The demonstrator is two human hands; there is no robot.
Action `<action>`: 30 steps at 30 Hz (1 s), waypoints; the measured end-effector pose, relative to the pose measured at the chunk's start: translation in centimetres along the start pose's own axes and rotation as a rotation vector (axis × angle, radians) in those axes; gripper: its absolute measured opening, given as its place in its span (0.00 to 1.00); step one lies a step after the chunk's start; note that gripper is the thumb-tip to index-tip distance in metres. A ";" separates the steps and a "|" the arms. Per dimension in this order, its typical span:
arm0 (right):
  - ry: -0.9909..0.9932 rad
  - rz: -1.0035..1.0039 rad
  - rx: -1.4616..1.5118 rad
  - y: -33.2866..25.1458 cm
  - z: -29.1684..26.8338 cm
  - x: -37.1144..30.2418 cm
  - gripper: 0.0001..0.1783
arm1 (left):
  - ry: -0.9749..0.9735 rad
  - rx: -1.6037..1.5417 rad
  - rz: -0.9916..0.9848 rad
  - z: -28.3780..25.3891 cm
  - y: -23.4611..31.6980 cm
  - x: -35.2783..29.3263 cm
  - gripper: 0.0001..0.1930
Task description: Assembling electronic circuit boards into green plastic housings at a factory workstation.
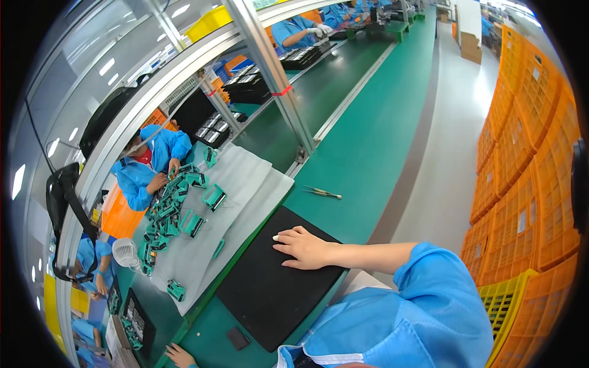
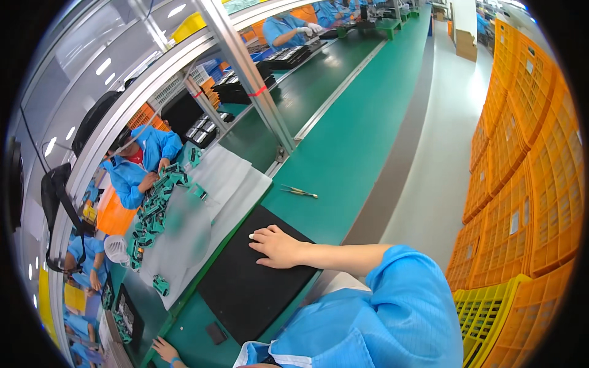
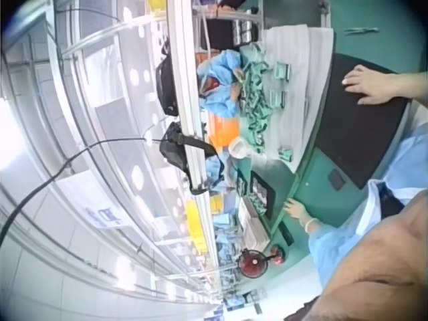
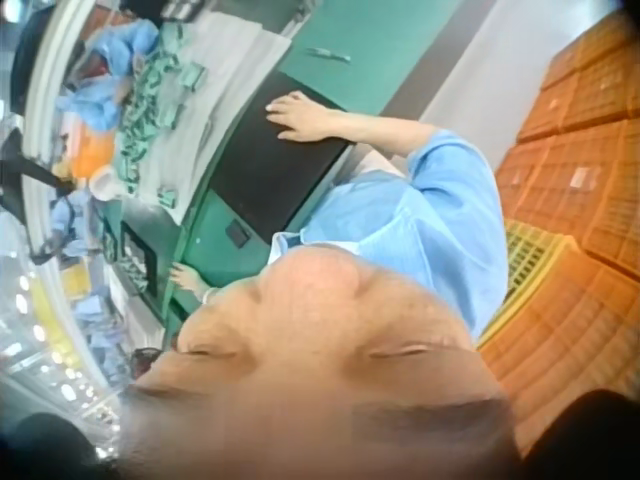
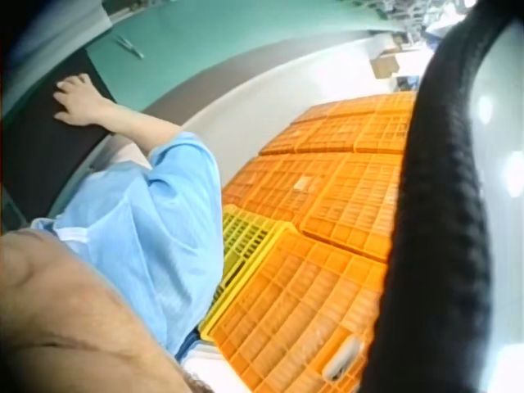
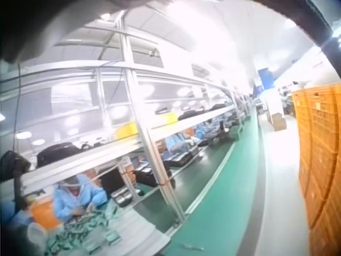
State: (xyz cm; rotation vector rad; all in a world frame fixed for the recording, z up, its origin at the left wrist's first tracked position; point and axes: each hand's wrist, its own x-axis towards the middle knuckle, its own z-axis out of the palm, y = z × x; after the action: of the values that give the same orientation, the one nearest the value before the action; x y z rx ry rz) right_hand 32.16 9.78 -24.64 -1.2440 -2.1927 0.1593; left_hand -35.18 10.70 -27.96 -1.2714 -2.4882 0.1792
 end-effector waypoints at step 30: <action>0.080 1.023 -0.689 37.1 -18.8 -9.6 0.37 | -0.036 -0.533 1.389 -24.5 37.8 -22.3 0.40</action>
State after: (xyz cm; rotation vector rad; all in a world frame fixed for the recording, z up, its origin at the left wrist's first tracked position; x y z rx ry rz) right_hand 73.73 18.96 -27.95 -2.6031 -1.3528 -0.2675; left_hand 14.35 14.03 -20.42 -2.9712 -1.2222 -0.1654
